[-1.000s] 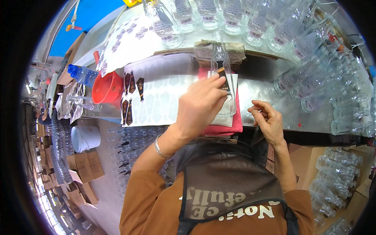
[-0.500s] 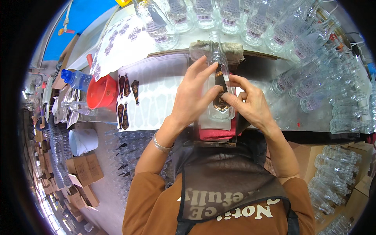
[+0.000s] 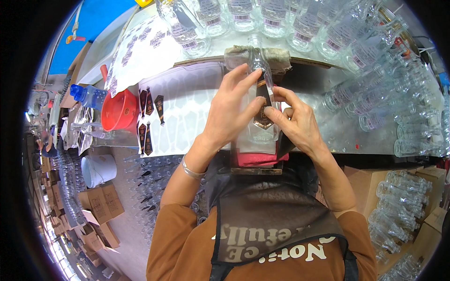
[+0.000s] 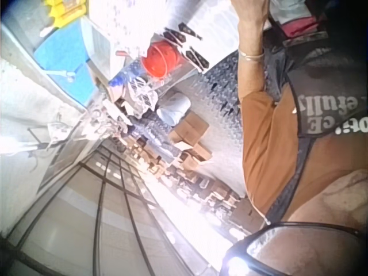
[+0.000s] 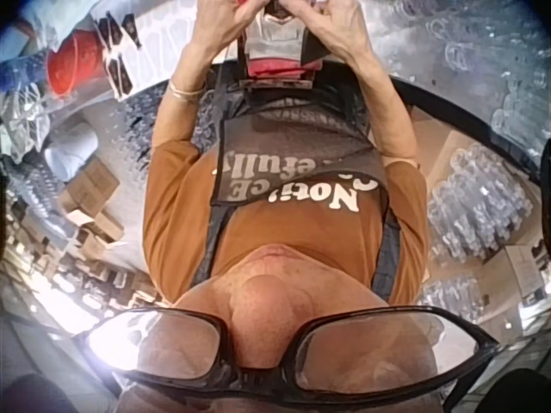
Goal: The person repeatedly picks up clear plastic bottles, applies a label to each bottle, and places the labeled bottles on a nearby surface. The process is performed one at a time in a repetitive manner.
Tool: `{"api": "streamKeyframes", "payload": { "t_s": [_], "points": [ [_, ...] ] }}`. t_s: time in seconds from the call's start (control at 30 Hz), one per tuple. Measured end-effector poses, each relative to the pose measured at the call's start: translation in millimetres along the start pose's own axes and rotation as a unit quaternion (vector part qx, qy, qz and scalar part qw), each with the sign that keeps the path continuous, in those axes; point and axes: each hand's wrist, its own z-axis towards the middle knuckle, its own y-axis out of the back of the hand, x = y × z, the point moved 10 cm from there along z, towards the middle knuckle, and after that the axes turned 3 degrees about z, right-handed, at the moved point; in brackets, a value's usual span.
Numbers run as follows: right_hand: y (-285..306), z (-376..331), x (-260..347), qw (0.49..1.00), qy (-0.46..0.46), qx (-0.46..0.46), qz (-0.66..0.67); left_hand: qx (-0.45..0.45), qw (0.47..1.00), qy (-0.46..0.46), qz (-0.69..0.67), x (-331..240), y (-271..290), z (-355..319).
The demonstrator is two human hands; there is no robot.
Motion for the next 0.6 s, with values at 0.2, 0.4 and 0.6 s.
{"api": "streamKeyframes", "payload": {
  "t_s": [0.2, 0.4, 0.6],
  "points": [
    [-4, 0, 0, 1.0, 0.01, 0.019, -0.004, -0.001, 1.0, 0.001, 0.006, 1, -1, 0],
    [-2, -6, -6, 0.999, -0.014, 0.037, 0.037, -0.02, 0.974, 0.099, -0.204, 26, -10, -17],
    [-4, -23, -10, 0.998, -0.007, 0.061, 0.027, 0.023, 0.93, 0.185, -0.316, 26, -31, -57]
  ]
}}
